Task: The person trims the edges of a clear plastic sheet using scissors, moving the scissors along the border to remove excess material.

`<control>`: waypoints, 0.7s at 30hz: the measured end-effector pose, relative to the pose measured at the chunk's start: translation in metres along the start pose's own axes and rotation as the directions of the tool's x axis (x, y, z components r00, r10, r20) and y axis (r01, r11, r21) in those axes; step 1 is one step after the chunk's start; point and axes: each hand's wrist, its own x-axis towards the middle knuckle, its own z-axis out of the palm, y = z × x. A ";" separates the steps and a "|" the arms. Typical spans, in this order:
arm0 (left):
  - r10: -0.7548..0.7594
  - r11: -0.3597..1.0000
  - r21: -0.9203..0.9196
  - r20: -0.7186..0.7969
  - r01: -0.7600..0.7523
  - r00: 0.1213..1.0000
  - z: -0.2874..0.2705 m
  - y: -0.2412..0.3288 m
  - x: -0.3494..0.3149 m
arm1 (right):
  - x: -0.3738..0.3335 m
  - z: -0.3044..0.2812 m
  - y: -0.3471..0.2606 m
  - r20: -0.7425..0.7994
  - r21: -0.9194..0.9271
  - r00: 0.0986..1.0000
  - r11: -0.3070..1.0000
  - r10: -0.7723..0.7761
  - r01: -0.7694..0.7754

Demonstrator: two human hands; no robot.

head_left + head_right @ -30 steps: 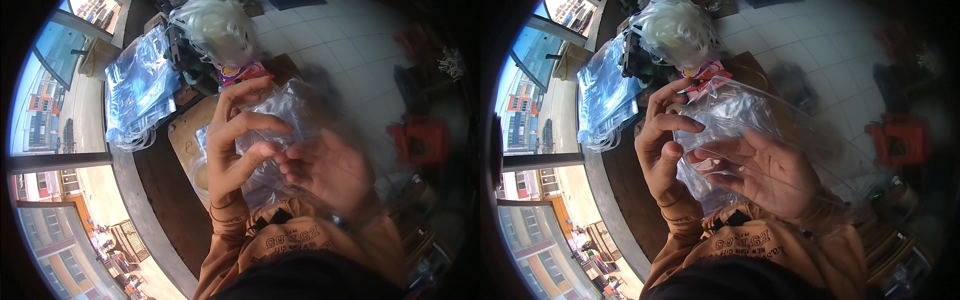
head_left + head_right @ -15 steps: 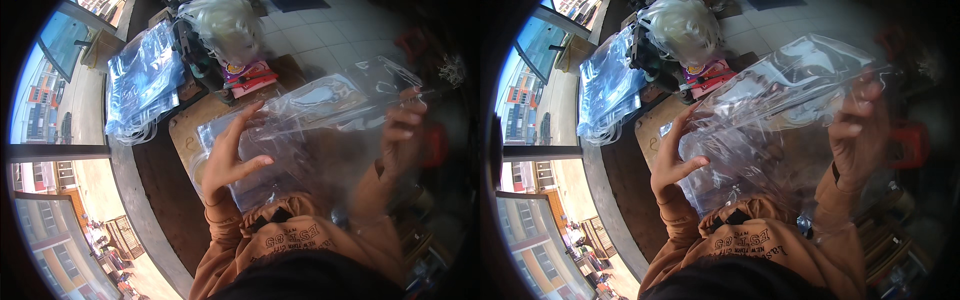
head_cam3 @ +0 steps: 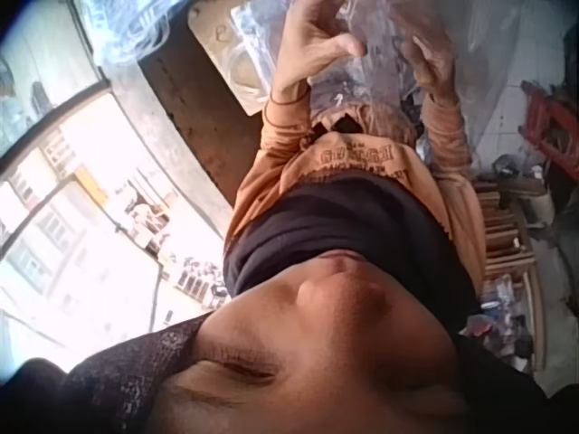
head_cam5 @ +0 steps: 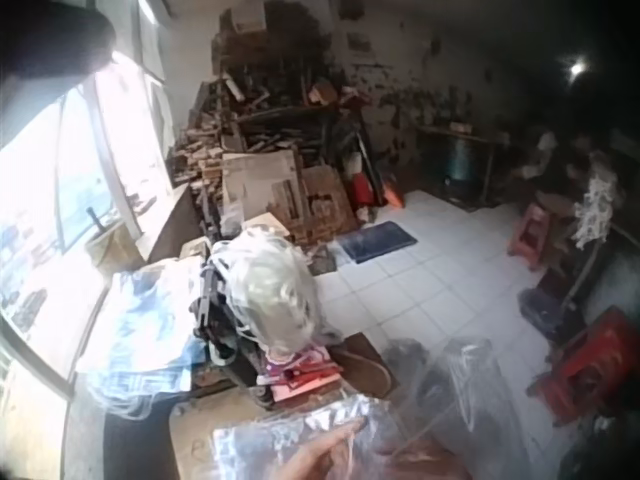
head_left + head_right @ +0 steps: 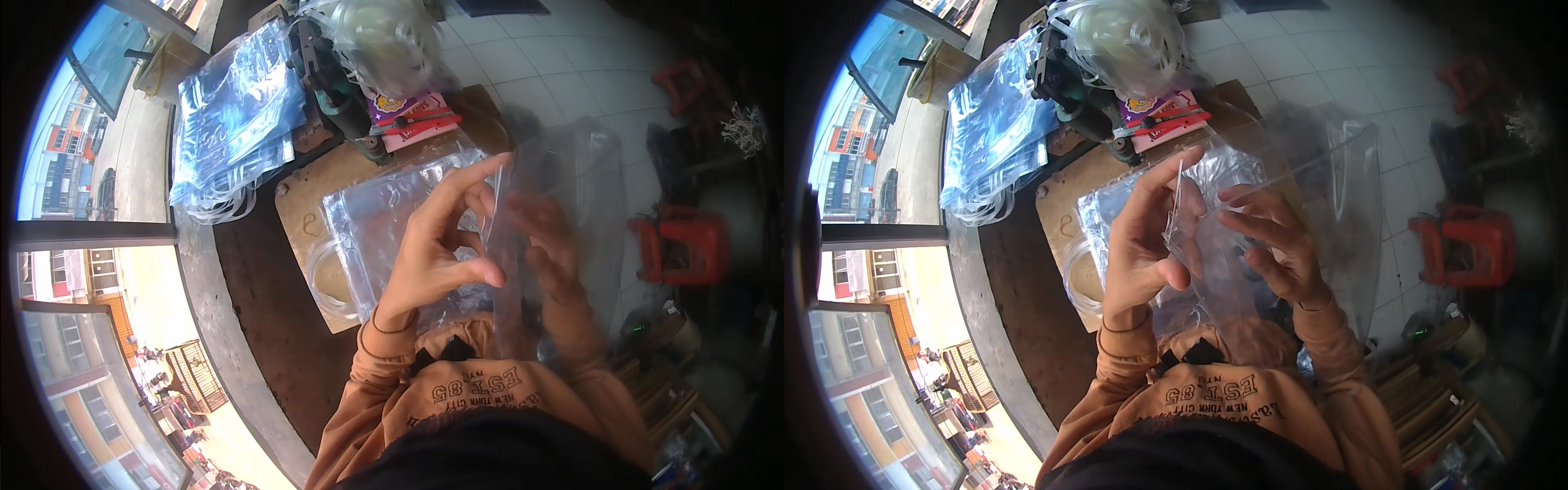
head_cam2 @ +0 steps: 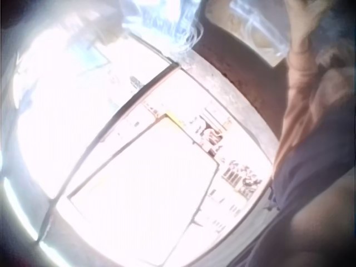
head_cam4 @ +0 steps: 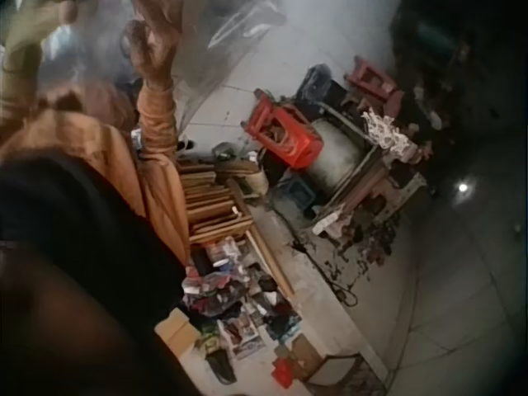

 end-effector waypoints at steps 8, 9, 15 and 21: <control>0.072 0.990 0.123 -0.051 -0.065 0.996 0.010 -0.018 0.015 | -0.005 0.005 0.032 0.122 0.603 0.986 0.781 0.112 -0.163; 0.045 0.990 0.133 -0.058 -0.037 0.997 0.010 -0.017 0.014 | -0.005 0.006 0.034 0.135 0.663 0.986 0.731 0.093 -0.160; 0.042 0.973 0.230 -0.041 -0.032 0.998 0.013 -0.010 0.013 | -0.003 0.000 0.031 0.215 0.873 0.975 0.438 0.050 -0.215; -0.025 0.999 0.025 -0.078 0.027 0.997 0.019 -0.002 0.009 | 0.003 -0.004 0.024 0.174 0.914 0.985 0.368 0.017 -0.168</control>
